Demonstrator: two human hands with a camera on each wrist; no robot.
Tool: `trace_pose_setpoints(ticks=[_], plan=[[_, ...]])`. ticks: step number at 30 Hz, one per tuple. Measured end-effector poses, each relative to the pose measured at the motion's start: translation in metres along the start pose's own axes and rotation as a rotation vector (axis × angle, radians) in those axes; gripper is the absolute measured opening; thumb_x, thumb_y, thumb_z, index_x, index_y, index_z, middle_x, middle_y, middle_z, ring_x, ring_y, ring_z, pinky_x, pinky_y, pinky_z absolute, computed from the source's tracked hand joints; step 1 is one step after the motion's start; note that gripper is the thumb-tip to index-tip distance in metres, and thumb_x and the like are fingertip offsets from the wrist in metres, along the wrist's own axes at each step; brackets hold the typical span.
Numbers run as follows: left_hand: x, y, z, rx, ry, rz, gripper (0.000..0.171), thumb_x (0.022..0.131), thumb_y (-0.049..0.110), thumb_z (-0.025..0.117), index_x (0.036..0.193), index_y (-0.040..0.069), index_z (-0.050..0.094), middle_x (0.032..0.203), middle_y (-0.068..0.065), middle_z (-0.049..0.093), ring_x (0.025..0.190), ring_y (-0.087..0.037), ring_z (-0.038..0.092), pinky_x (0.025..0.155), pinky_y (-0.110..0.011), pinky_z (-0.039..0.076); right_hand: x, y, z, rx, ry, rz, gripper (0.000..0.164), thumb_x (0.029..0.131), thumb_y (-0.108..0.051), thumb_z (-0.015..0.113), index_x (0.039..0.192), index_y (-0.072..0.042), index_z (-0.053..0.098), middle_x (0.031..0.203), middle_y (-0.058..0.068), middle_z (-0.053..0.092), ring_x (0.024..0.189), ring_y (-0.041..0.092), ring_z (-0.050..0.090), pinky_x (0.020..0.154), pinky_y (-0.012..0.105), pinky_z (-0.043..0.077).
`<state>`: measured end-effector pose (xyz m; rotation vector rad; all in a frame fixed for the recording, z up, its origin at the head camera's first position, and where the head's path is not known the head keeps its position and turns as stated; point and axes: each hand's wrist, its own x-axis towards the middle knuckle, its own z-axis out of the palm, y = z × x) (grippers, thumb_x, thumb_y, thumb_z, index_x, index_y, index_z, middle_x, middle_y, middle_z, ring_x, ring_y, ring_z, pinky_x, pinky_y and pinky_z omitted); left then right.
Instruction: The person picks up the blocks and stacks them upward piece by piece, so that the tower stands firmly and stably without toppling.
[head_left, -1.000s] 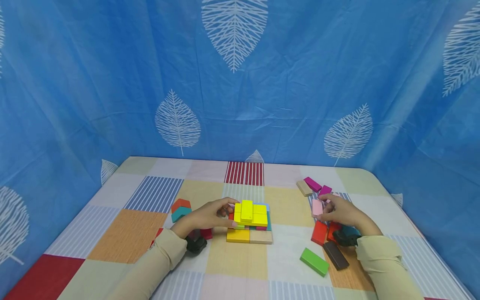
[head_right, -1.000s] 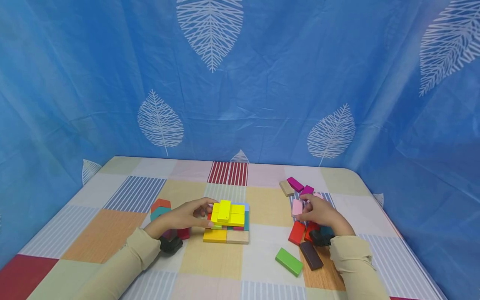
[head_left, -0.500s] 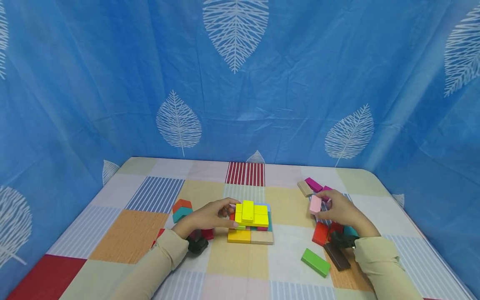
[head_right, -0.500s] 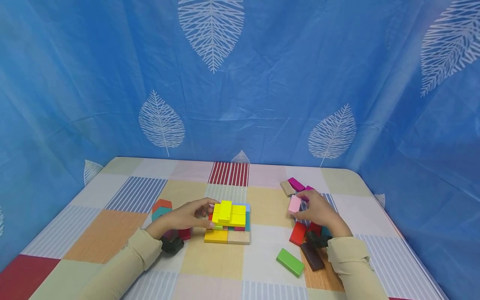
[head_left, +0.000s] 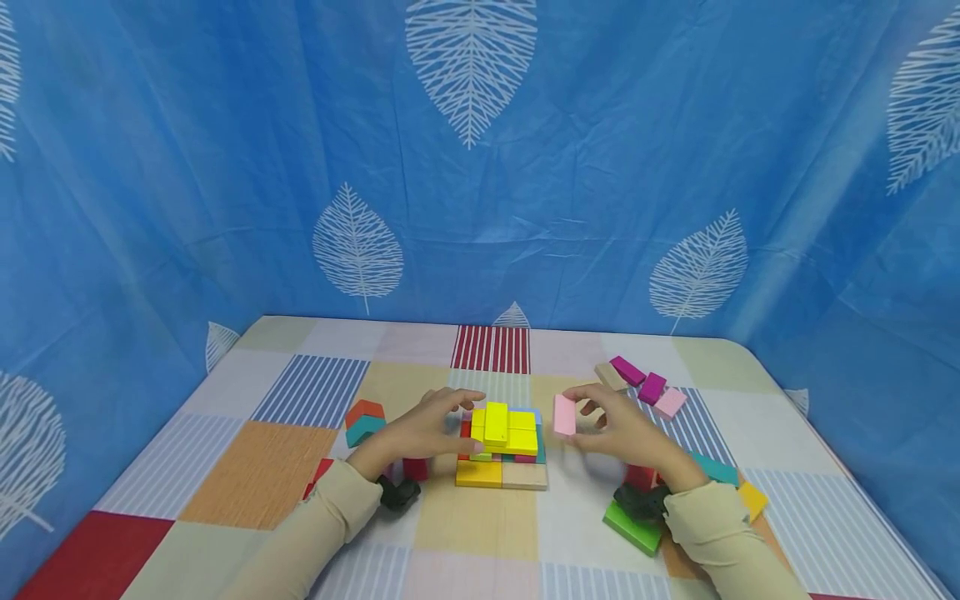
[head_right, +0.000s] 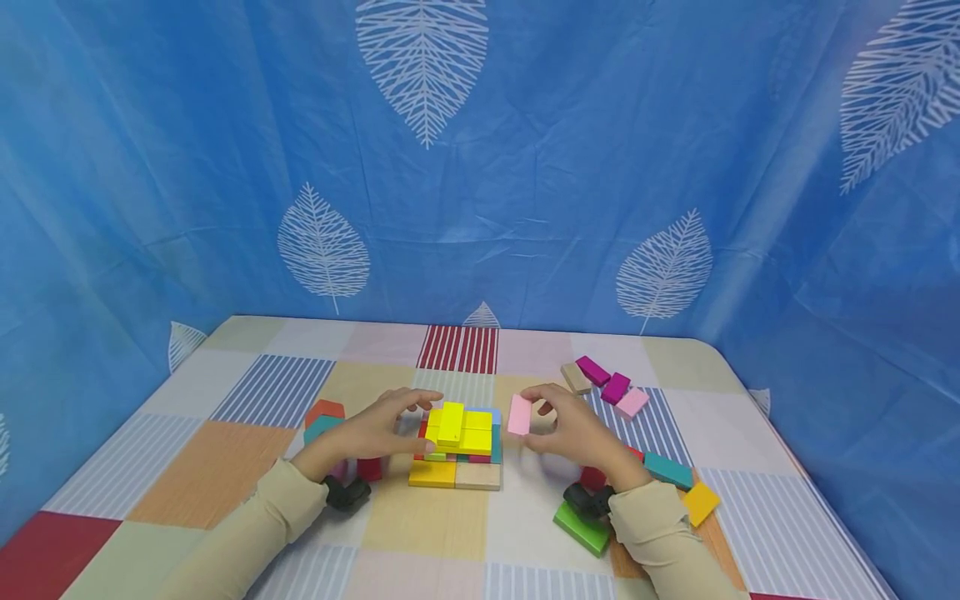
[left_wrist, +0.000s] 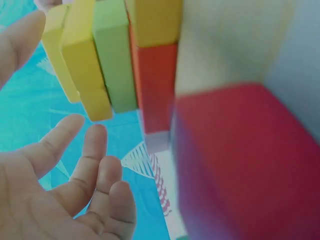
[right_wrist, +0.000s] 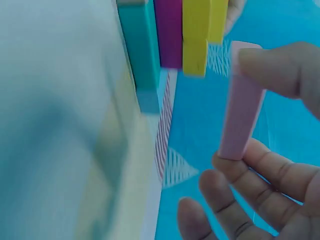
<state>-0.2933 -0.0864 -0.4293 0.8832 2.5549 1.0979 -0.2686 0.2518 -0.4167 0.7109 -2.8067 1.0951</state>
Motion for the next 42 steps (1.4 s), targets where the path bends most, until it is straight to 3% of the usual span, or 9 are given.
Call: trace_pose_setpoints(ticks=[7,15,26,42], plan=[[0.001,0.006,0.006,0.028,0.057,-0.021,0.073,0.093,0.025,0.088,0.156,0.009,0.056,0.148,-0.019,0.055,0.136,-0.038,0.044,0.111,-0.067,0.046,0.011,-0.013,0.018,0.047,-0.043,-0.075,0.057,0.089,-0.018,0.089,0.137,0.003,0.066,0.134,0.019,0.067,0.107,0.029,0.063,0.089,0.037,0.061],[0.001,0.012,0.009,0.064,0.088,-0.052,0.065,0.092,0.027,0.089,0.150,0.013,0.063,0.149,-0.017,0.055,0.136,-0.037,0.044,0.111,-0.065,0.047,0.022,-0.024,0.030,0.043,-0.126,-0.078,0.057,0.090,-0.020,0.088,0.138,0.001,0.065,0.133,0.017,0.067,0.109,0.031,0.063,0.091,0.044,0.061],[0.001,0.011,0.005,0.078,0.077,-0.030,0.063,0.092,0.028,0.089,0.147,0.012,0.064,0.142,-0.015,0.059,0.134,-0.036,0.046,0.109,-0.066,0.048,0.031,-0.025,0.039,0.071,-0.156,-0.078,0.056,0.090,-0.015,0.087,0.138,0.002,0.063,0.136,0.019,0.066,0.111,0.029,0.063,0.090,0.038,0.062],[0.002,0.007,0.005,0.052,0.055,-0.019,0.063,0.094,0.026,0.087,0.149,0.012,0.061,0.140,-0.014,0.061,0.132,-0.035,0.047,0.110,-0.065,0.048,0.030,-0.025,0.042,0.099,-0.149,-0.077,0.057,0.091,-0.016,0.086,0.140,0.002,0.062,0.135,0.018,0.066,0.113,0.031,0.061,0.091,0.043,0.062]])
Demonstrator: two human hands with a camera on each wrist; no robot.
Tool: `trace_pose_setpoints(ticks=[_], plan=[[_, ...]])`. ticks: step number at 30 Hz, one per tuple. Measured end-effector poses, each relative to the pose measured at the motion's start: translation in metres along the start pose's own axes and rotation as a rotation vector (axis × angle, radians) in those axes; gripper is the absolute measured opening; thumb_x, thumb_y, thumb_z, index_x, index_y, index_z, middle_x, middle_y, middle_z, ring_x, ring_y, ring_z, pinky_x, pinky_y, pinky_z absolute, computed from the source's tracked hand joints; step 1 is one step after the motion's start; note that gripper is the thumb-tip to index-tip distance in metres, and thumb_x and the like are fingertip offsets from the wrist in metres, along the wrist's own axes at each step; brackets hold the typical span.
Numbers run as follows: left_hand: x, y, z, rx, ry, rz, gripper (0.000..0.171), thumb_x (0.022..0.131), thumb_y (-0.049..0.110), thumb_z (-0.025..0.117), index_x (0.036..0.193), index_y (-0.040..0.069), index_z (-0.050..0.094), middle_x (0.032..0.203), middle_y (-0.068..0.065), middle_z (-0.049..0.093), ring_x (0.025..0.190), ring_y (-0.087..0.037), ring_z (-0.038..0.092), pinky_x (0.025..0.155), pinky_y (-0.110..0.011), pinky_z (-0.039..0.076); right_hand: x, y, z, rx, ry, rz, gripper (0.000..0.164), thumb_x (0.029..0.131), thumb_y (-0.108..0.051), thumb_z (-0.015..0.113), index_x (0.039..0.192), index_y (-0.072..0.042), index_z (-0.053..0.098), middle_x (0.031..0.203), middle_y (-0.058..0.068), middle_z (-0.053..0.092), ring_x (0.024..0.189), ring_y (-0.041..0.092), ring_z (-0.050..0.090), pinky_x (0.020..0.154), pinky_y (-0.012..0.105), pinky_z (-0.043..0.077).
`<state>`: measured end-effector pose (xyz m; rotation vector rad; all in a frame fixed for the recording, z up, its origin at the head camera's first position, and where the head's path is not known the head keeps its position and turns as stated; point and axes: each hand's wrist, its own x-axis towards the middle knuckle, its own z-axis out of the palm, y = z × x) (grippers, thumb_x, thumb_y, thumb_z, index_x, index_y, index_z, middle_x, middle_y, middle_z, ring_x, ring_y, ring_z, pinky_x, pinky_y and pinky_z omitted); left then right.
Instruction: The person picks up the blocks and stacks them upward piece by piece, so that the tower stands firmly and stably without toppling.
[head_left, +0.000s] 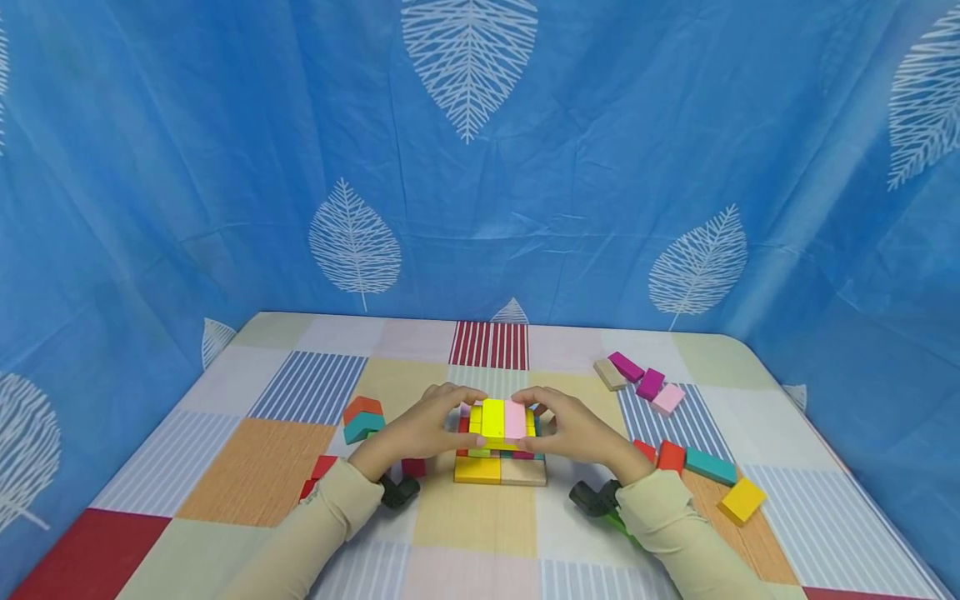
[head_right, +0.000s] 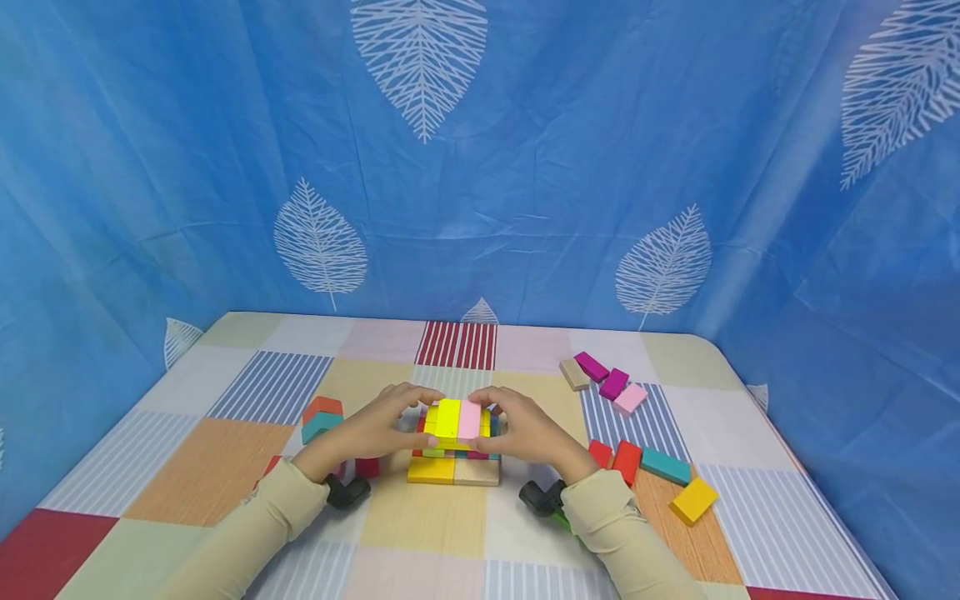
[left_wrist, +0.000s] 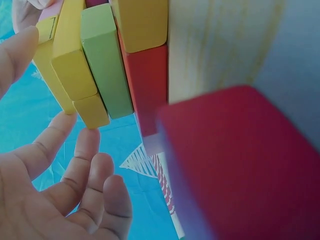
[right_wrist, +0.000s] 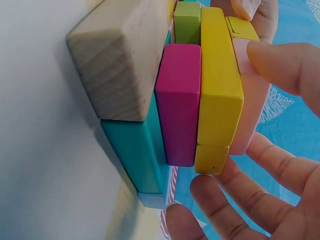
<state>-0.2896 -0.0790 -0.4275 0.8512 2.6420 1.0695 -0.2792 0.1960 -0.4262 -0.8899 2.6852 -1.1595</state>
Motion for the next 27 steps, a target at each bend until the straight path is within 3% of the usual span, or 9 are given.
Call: trace_pose_setpoints(ticks=[11,15,19,24,27], plan=[[0.000,-0.001,-0.001,-0.018,-0.009,-0.002,0.069,0.094,0.026,0.087,0.153,0.010,0.057,0.142,-0.015,0.060,0.135,-0.036,0.046,0.111,-0.065,0.047,-0.001,0.001,-0.004,0.028,-0.013,0.016,0.063,0.093,-0.018,0.085,0.146,0.003,0.058,0.140,0.022,0.063,0.117,0.035,0.061,0.094,0.050,0.060],[0.000,-0.002,0.000,-0.025,-0.019,-0.012,0.075,0.095,0.027,0.086,0.158,0.007,0.052,0.146,-0.016,0.058,0.138,-0.036,0.045,0.113,-0.066,0.045,-0.006,0.005,-0.018,0.067,-0.009,0.040,0.067,0.096,-0.020,0.083,0.151,0.004,0.054,0.145,0.029,0.059,0.122,0.043,0.061,0.099,0.057,0.058],[-0.001,-0.001,0.000,-0.018,-0.023,-0.007,0.075,0.095,0.027,0.085,0.158,0.005,0.051,0.148,-0.017,0.057,0.139,-0.037,0.045,0.114,-0.066,0.045,-0.014,0.014,-0.040,0.112,0.028,0.048,0.060,0.099,-0.014,0.078,0.150,0.007,0.054,0.145,0.033,0.057,0.126,0.051,0.059,0.103,0.060,0.055],[-0.001,0.000,0.000,-0.001,-0.031,-0.003,0.075,0.095,0.029,0.085,0.158,0.004,0.052,0.150,-0.017,0.057,0.138,-0.037,0.045,0.114,-0.065,0.045,-0.031,0.033,-0.073,0.111,0.139,0.046,0.045,0.102,-0.007,0.072,0.143,0.009,0.060,0.139,0.034,0.062,0.123,0.050,0.064,0.099,0.038,0.059],[-0.001,0.000,0.001,0.009,-0.031,-0.014,0.075,0.094,0.029,0.086,0.157,0.005,0.053,0.150,-0.017,0.057,0.138,-0.037,0.046,0.114,-0.065,0.045,-0.044,0.049,-0.091,0.097,0.227,0.100,0.040,0.104,-0.004,0.068,0.141,0.011,0.061,0.137,0.034,0.064,0.117,0.045,0.067,0.089,0.030,0.060]])
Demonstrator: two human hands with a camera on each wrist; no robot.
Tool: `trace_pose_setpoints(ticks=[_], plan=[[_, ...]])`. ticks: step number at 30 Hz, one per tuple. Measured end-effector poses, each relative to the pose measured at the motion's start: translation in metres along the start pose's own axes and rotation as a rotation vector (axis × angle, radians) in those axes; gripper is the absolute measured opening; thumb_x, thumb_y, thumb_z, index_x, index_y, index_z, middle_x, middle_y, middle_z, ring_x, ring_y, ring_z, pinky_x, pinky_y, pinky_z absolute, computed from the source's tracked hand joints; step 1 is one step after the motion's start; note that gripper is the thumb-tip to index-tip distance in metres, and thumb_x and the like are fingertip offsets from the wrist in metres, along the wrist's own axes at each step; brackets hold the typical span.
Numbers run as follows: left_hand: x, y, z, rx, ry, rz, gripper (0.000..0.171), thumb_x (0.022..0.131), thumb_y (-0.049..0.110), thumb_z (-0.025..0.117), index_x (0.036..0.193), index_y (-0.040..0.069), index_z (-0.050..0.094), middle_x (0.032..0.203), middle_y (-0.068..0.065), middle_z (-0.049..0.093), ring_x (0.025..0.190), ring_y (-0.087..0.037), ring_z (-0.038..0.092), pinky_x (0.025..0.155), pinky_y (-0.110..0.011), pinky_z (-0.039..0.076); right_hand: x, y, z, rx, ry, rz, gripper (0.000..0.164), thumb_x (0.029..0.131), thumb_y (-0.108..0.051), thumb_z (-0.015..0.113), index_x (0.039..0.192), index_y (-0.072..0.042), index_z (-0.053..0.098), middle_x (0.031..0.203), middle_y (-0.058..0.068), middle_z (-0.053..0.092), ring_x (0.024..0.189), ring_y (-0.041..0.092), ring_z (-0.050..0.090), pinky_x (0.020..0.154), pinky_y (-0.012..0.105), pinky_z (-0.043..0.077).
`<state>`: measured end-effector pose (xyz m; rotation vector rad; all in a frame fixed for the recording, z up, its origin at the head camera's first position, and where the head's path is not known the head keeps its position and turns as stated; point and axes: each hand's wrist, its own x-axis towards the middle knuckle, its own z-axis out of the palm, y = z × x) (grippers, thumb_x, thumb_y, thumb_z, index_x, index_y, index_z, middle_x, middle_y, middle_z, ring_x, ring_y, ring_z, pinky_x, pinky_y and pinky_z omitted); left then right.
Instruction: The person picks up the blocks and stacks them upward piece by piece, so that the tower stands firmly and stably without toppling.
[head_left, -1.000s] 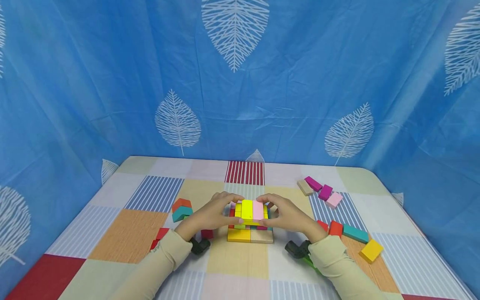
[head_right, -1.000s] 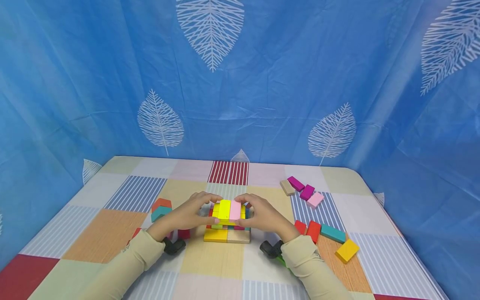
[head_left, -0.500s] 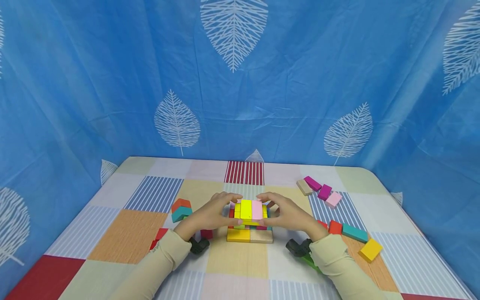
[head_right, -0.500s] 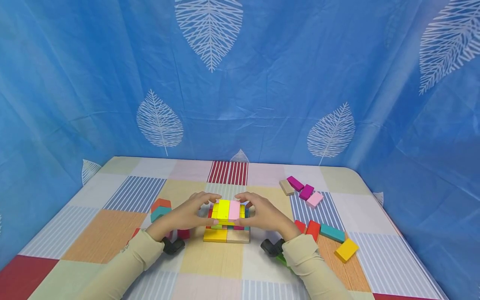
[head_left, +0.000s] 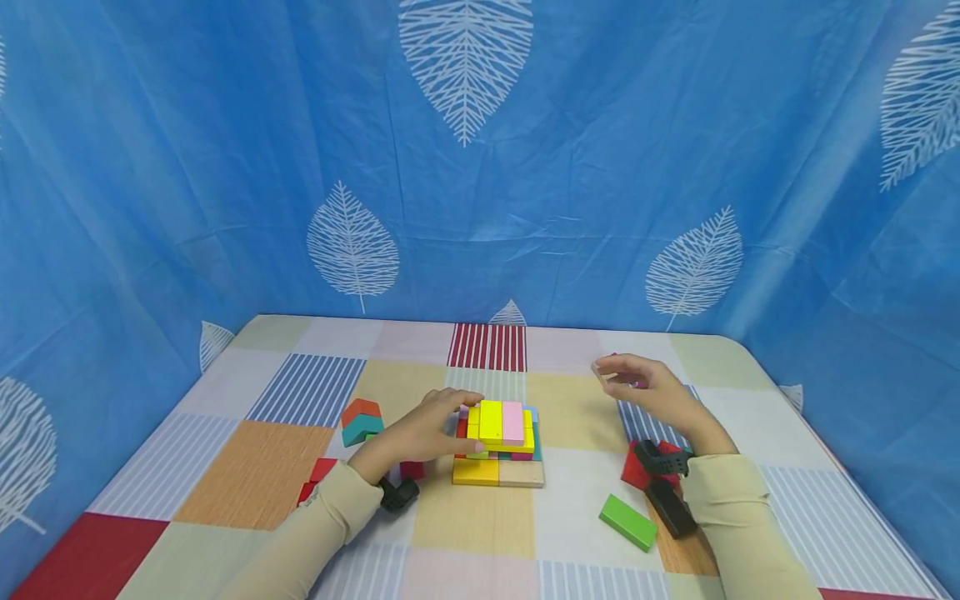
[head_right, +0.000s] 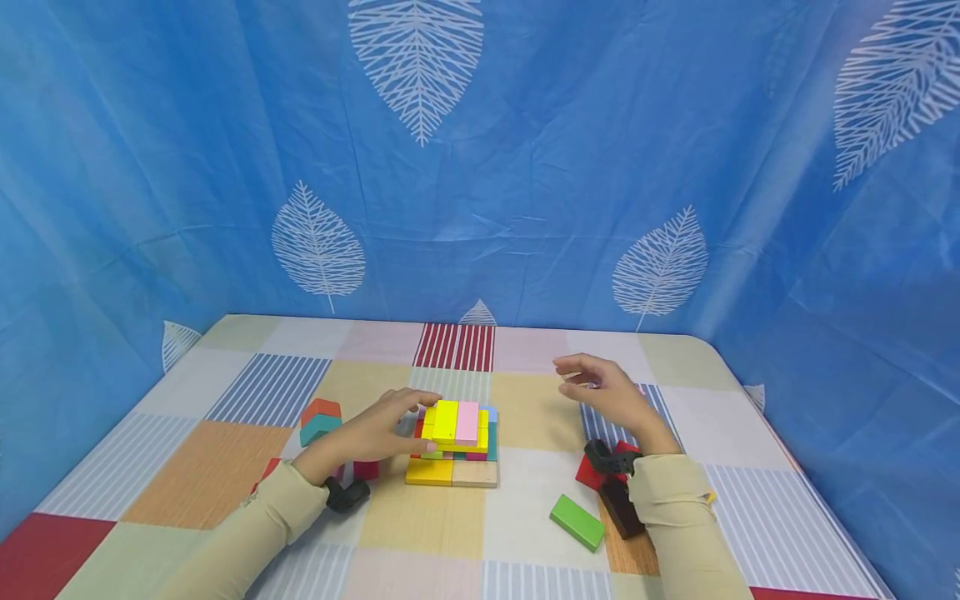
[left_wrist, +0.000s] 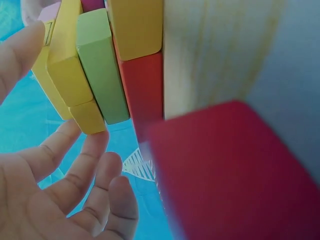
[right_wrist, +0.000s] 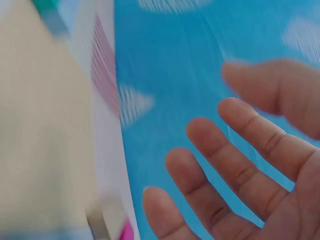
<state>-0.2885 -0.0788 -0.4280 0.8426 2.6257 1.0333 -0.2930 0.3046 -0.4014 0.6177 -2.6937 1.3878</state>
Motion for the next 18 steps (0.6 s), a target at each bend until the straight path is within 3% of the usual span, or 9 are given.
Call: trace_pose_setpoints(ticks=[5,12,15,18], plan=[[0.000,0.000,0.001,-0.002,-0.002,-0.012,0.073,0.094,0.029,0.086,0.155,0.004,0.054,0.151,-0.018,0.057,0.138,-0.038,0.047,0.115,-0.065,0.044,-0.016,0.026,-0.026,-0.073,0.135,0.177,0.042,0.108,-0.008,0.063,0.144,0.014,0.057,0.139,0.038,0.061,0.117,0.049,0.066,0.087,0.041,0.064],[0.000,0.000,0.002,-0.005,-0.009,-0.007,0.072,0.095,0.028,0.086,0.155,0.003,0.054,0.151,-0.018,0.057,0.137,-0.038,0.048,0.115,-0.064,0.044,-0.030,0.059,-0.043,-0.095,0.243,0.387,0.044,0.111,-0.007,0.052,0.149,0.015,0.050,0.150,0.041,0.049,0.132,0.057,0.054,0.083,0.021,0.057],[0.000,0.000,0.002,-0.004,-0.010,-0.009,0.073,0.095,0.029,0.086,0.155,0.002,0.054,0.151,-0.019,0.057,0.137,-0.038,0.048,0.115,-0.065,0.044,-0.031,0.067,-0.045,-0.124,0.242,0.441,0.046,0.108,0.000,0.048,0.151,0.015,0.047,0.155,0.042,0.043,0.138,0.061,0.047,0.099,0.041,0.060],[0.001,-0.001,0.003,0.000,-0.009,-0.003,0.072,0.095,0.028,0.086,0.154,0.002,0.054,0.151,-0.019,0.058,0.137,-0.039,0.048,0.115,-0.065,0.044,-0.030,0.074,-0.047,-0.181,0.194,0.463,0.053,0.102,0.006,0.046,0.154,0.014,0.044,0.158,0.044,0.037,0.143,0.064,0.038,0.112,0.070,0.044]])
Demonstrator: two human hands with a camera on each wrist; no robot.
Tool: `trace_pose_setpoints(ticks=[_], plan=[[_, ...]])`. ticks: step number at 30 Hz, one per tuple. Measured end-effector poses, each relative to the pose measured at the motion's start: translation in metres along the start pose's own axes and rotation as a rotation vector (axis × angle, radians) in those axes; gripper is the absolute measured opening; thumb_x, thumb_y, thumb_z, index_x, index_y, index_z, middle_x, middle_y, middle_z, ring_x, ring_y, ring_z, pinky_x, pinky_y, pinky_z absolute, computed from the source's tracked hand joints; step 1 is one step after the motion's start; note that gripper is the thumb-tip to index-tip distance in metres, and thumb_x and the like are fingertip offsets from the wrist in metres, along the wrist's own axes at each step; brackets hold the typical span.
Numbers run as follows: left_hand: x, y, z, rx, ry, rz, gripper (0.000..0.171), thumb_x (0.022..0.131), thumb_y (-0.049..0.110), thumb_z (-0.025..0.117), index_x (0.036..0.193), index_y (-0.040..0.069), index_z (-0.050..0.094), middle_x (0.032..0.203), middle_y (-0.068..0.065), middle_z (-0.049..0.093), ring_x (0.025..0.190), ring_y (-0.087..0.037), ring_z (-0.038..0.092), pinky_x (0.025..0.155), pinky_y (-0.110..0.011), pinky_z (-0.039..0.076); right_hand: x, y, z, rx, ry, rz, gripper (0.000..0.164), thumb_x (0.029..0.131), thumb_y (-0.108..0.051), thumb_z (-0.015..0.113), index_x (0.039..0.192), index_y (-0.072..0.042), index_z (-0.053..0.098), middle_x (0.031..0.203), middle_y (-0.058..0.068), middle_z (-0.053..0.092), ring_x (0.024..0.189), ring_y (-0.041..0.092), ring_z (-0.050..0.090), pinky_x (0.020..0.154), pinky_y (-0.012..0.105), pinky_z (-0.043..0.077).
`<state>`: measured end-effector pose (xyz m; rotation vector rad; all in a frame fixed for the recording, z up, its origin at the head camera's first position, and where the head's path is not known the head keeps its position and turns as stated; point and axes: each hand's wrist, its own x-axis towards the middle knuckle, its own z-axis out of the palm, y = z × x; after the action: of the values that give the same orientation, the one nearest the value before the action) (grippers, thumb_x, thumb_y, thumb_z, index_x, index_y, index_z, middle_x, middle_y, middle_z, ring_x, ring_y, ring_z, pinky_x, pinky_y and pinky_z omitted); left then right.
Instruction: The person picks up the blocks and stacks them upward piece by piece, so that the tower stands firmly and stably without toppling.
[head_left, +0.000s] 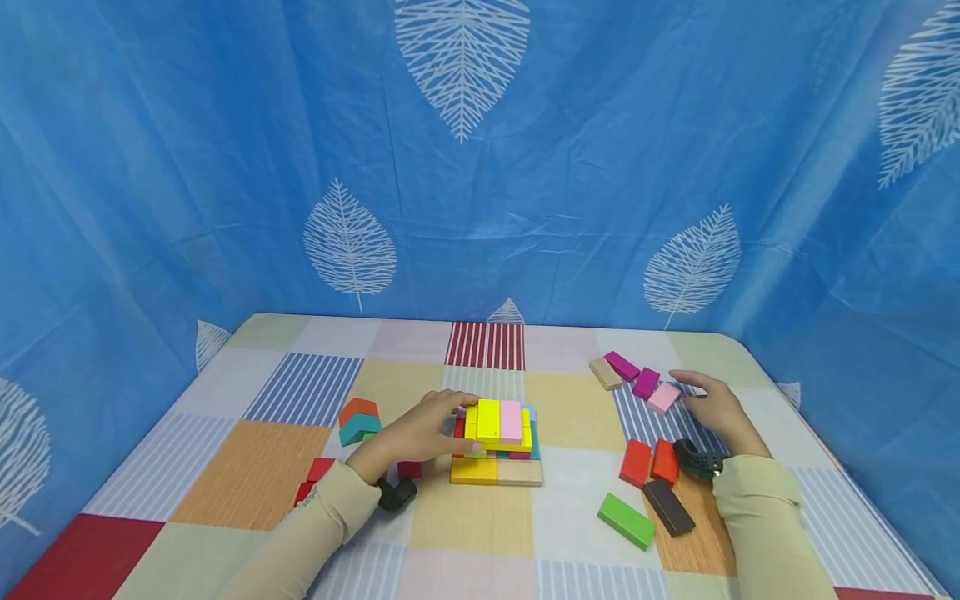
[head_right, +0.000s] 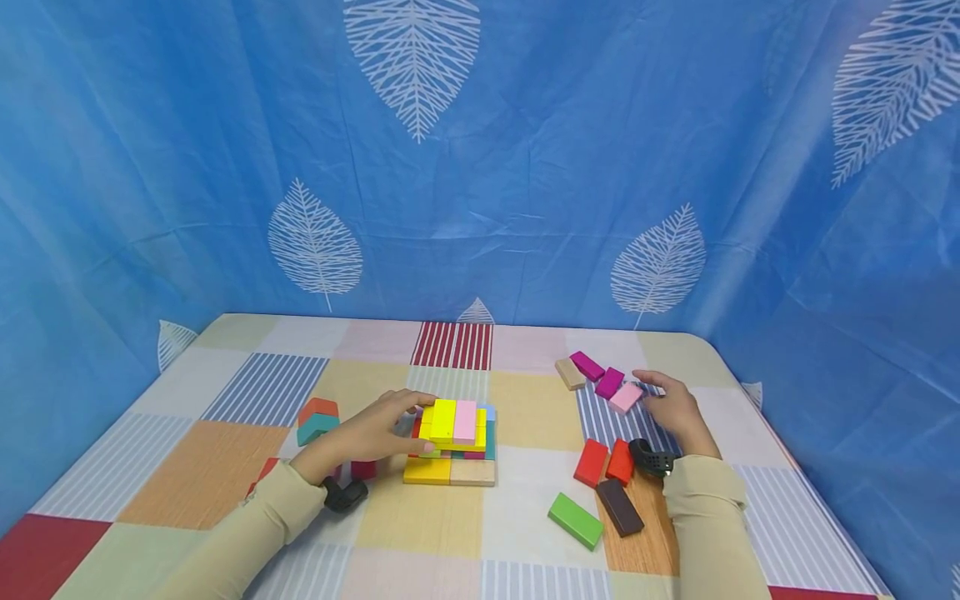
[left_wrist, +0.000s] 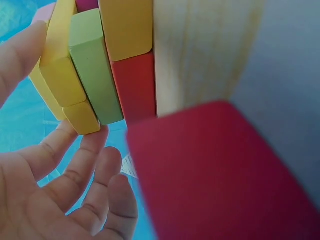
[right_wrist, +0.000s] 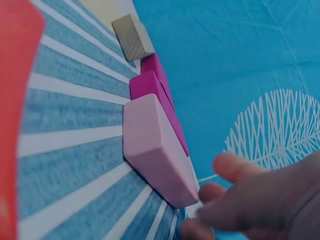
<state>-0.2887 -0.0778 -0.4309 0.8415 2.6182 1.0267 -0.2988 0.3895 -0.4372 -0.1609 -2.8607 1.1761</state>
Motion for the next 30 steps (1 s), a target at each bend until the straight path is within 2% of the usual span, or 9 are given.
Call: trace_pose_setpoints(ticks=[1,3,8,13,17,22,30], plan=[[0.000,0.000,0.000,0.001,0.002,0.004,0.072,0.095,0.028,0.086,0.154,0.002,0.055,0.151,-0.019,0.058,0.137,-0.039,0.049,0.115,-0.064,0.044,0.001,0.001,0.000,-0.019,-0.020,-0.007,0.054,0.100,0.008,0.046,0.154,0.014,0.043,0.158,0.045,0.036,0.144,0.065,0.035,0.114,0.074,0.039],[0.000,-0.001,0.000,0.000,0.004,0.013,0.071,0.095,0.027,0.086,0.153,0.001,0.055,0.151,-0.019,0.058,0.136,-0.039,0.049,0.116,-0.064,0.044,0.003,0.002,0.000,-0.059,-0.051,-0.034,0.055,0.099,0.010,0.049,0.153,0.015,0.044,0.155,0.046,0.038,0.142,0.067,0.036,0.113,0.077,0.037],[0.000,-0.001,0.000,-0.001,0.007,0.011,0.070,0.095,0.026,0.086,0.153,0.001,0.055,0.151,-0.019,0.058,0.136,-0.039,0.050,0.116,-0.064,0.043,0.003,0.000,-0.002,-0.170,-0.091,-0.093,0.049,0.096,0.009,0.067,0.143,0.014,0.057,0.137,0.045,0.056,0.120,0.060,0.055,0.101,0.071,0.051],[-0.001,0.000,0.000,0.002,0.009,-0.002,0.070,0.094,0.027,0.087,0.152,0.002,0.056,0.150,-0.019,0.058,0.136,-0.038,0.050,0.116,-0.064,0.044,0.000,-0.002,-0.009,-0.219,-0.147,-0.133,0.034,0.091,0.003,0.079,0.123,0.011,0.069,0.114,0.035,0.066,0.098,0.045,0.062,0.088,0.060,0.061],[-0.001,0.000,0.000,0.002,0.010,-0.017,0.072,0.094,0.029,0.087,0.153,0.003,0.055,0.150,-0.018,0.058,0.137,-0.038,0.050,0.116,-0.065,0.044,-0.004,-0.006,-0.013,-0.206,-0.176,-0.191,0.028,0.090,-0.001,0.083,0.114,0.008,0.072,0.112,0.029,0.069,0.094,0.036,0.065,0.084,0.054,0.064],[0.000,-0.001,0.001,-0.002,0.012,-0.010,0.073,0.094,0.030,0.086,0.155,0.005,0.053,0.149,-0.017,0.059,0.136,-0.037,0.051,0.115,-0.066,0.045,-0.008,-0.023,-0.011,-0.142,-0.184,-0.262,0.035,0.091,-0.008,0.086,0.118,0.009,0.073,0.113,0.027,0.071,0.098,0.035,0.066,0.079,0.049,0.064],[0.001,-0.004,0.001,-0.033,0.006,0.018,0.073,0.096,0.029,0.084,0.157,0.006,0.052,0.147,-0.017,0.060,0.136,-0.038,0.049,0.114,-0.067,0.044,-0.010,-0.053,0.005,-0.055,-0.161,-0.377,0.038,0.090,-0.006,0.086,0.124,0.006,0.073,0.108,0.017,0.072,0.096,0.028,0.064,0.074,0.030,0.060]])
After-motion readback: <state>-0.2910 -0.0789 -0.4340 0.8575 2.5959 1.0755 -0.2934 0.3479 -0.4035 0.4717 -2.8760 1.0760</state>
